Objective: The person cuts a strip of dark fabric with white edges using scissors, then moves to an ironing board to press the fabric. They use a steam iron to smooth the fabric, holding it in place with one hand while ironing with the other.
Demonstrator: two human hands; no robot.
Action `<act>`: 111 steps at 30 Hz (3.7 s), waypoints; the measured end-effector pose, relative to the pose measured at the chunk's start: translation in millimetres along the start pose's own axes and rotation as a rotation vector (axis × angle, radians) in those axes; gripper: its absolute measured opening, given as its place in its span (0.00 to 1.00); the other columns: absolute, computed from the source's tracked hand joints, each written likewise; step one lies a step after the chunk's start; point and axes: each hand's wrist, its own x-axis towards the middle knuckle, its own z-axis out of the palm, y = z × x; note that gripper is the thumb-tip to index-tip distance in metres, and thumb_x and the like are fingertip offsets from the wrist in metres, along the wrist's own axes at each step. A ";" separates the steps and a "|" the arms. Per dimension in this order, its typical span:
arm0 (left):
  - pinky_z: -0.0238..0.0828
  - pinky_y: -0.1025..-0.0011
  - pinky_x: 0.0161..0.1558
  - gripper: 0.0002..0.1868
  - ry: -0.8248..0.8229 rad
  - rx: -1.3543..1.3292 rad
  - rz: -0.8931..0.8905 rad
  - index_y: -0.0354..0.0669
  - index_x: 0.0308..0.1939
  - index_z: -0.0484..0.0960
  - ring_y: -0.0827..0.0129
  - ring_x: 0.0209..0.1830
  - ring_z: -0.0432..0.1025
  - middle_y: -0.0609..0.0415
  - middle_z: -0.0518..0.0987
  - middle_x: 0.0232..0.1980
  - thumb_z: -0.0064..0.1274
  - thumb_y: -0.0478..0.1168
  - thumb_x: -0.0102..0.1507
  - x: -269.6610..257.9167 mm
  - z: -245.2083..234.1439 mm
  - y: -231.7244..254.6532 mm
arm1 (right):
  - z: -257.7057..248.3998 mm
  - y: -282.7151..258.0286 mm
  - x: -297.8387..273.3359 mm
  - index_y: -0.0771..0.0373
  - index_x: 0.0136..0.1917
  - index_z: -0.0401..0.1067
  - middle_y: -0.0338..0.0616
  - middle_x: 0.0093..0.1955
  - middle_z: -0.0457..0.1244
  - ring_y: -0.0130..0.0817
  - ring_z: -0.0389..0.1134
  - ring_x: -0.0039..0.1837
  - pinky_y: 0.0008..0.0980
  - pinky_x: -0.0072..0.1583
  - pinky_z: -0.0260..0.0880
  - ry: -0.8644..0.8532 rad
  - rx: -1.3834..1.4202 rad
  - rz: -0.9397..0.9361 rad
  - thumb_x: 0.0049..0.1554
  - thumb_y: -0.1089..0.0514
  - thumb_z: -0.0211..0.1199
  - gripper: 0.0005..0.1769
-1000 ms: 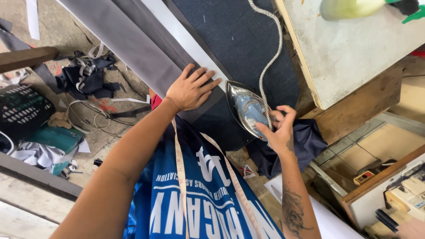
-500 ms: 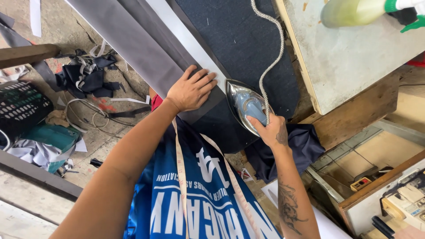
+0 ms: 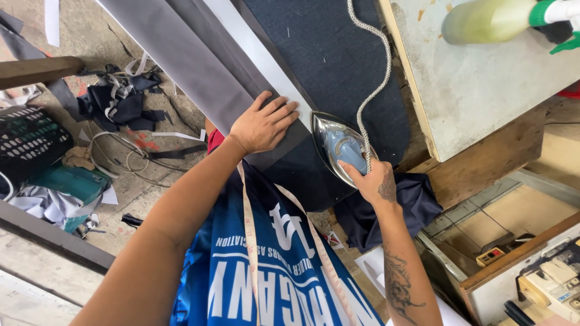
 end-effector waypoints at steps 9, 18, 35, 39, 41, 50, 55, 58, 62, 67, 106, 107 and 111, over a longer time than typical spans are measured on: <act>0.56 0.48 0.75 0.18 0.023 -0.028 0.002 0.53 0.65 0.75 0.60 0.73 0.65 0.55 0.71 0.68 0.36 0.45 0.75 -0.5 2.6 -1.0 | 4.3 2.6 -3.3 0.78 0.60 0.79 0.69 0.48 0.73 0.64 0.75 0.58 0.49 0.53 0.78 -0.005 -0.001 0.030 0.56 0.35 0.79 0.41; 0.56 0.48 0.76 0.19 0.026 -0.048 -0.006 0.53 0.66 0.76 0.61 0.74 0.66 0.55 0.72 0.69 0.38 0.45 0.74 -1.2 5.5 -0.3 | 11.4 -1.7 3.0 0.78 0.59 0.79 0.71 0.47 0.72 0.66 0.75 0.57 0.51 0.52 0.78 0.020 -0.010 -0.028 0.56 0.35 0.78 0.41; 0.60 0.51 0.71 0.18 0.167 0.073 -0.314 0.51 0.66 0.84 0.56 0.72 0.69 0.51 0.76 0.69 0.54 0.40 0.72 0.9 0.4 -28.2 | 7.6 -48.0 25.5 0.77 0.59 0.79 0.68 0.45 0.72 0.65 0.76 0.55 0.51 0.51 0.78 0.034 -0.012 -0.087 0.57 0.36 0.78 0.39; 0.60 0.51 0.71 0.17 0.189 0.051 -0.330 0.51 0.66 0.84 0.55 0.72 0.69 0.50 0.77 0.69 0.53 0.41 0.73 1.3 2.2 -29.1 | 14.1 -46.7 30.2 0.76 0.59 0.80 0.67 0.45 0.73 0.64 0.76 0.55 0.51 0.51 0.78 0.036 -0.011 -0.083 0.57 0.35 0.78 0.40; 0.60 0.51 0.71 0.18 0.192 0.046 -0.332 0.52 0.67 0.84 0.56 0.72 0.69 0.51 0.77 0.69 0.53 0.41 0.73 0.1 3.8 -29.7 | 17.5 -44.6 33.7 0.76 0.59 0.80 0.66 0.45 0.73 0.63 0.76 0.54 0.51 0.51 0.78 0.042 -0.014 -0.084 0.56 0.35 0.79 0.40; 0.59 0.52 0.72 0.21 0.178 0.056 -0.306 0.55 0.71 0.82 0.58 0.74 0.68 0.52 0.75 0.73 0.47 0.40 0.74 -6.0 7.0 -34.7 | 19.7 -59.0 46.4 0.72 0.57 0.80 0.65 0.42 0.72 0.64 0.76 0.53 0.53 0.50 0.78 0.035 -0.013 -0.121 0.57 0.34 0.78 0.37; 0.59 0.54 0.72 0.21 0.151 0.015 -0.329 0.52 0.72 0.81 0.59 0.75 0.68 0.52 0.74 0.75 0.47 0.40 0.74 -5.8 4.6 -35.1 | 23.0 -63.6 53.0 0.71 0.55 0.81 0.63 0.41 0.72 0.62 0.76 0.51 0.50 0.48 0.78 0.070 -0.001 -0.156 0.57 0.35 0.78 0.34; 0.62 0.57 0.70 0.20 0.154 0.000 -0.355 0.50 0.69 0.82 0.59 0.73 0.69 0.52 0.76 0.74 0.49 0.40 0.74 -3.2 5.0 -38.4 | 14.7 -83.2 54.0 0.75 0.57 0.80 0.65 0.41 0.72 0.63 0.76 0.51 0.49 0.48 0.78 0.046 0.004 -0.144 0.59 0.35 0.77 0.37; 0.62 0.57 0.68 0.18 0.179 0.009 -0.392 0.50 0.66 0.85 0.59 0.69 0.71 0.53 0.78 0.70 0.52 0.39 0.73 9.2 -16.0 -53.8 | 16.2 -84.4 59.8 0.74 0.56 0.80 0.65 0.41 0.72 0.63 0.76 0.51 0.51 0.47 0.77 0.057 0.021 -0.149 0.58 0.36 0.78 0.35; 0.55 0.60 0.52 0.18 0.516 0.020 -1.049 0.55 0.57 0.80 0.62 0.46 0.68 0.59 0.73 0.47 0.54 0.60 0.73 43.6 -35.1 -112.9 | 18.1 -81.8 70.8 0.62 0.46 0.76 0.42 0.37 0.70 0.41 0.72 0.36 0.40 0.40 0.72 0.042 -0.004 -0.320 0.61 0.35 0.72 0.26; 0.49 0.62 0.49 0.17 0.568 -0.057 -1.120 0.58 0.38 0.81 0.68 0.40 0.67 0.70 0.74 0.36 0.77 0.52 0.57 48.9 -15.4 -213.1 | 26.3 -141.8 108.3 0.61 0.39 0.74 0.39 0.32 0.67 0.36 0.70 0.34 0.37 0.38 0.71 0.025 0.028 -0.313 0.60 0.36 0.73 0.26; 0.49 0.62 0.49 0.17 0.570 -0.057 -1.122 0.58 0.38 0.81 0.68 0.40 0.67 0.70 0.74 0.36 0.77 0.52 0.57 49.5 -15.4 -216.9 | 27.1 -142.9 109.4 0.61 0.39 0.74 0.39 0.32 0.67 0.36 0.70 0.34 0.37 0.38 0.71 0.024 0.027 -0.315 0.60 0.36 0.73 0.26; 0.49 0.62 0.47 0.09 0.609 -0.085 -1.148 0.60 0.32 0.81 0.71 0.36 0.68 0.72 0.75 0.31 0.67 0.49 0.61 52.5 -24.2 -224.2 | 27.8 -148.9 111.7 0.60 0.36 0.72 0.38 0.30 0.65 0.35 0.68 0.32 0.37 0.37 0.68 0.025 0.021 -0.293 0.59 0.36 0.74 0.28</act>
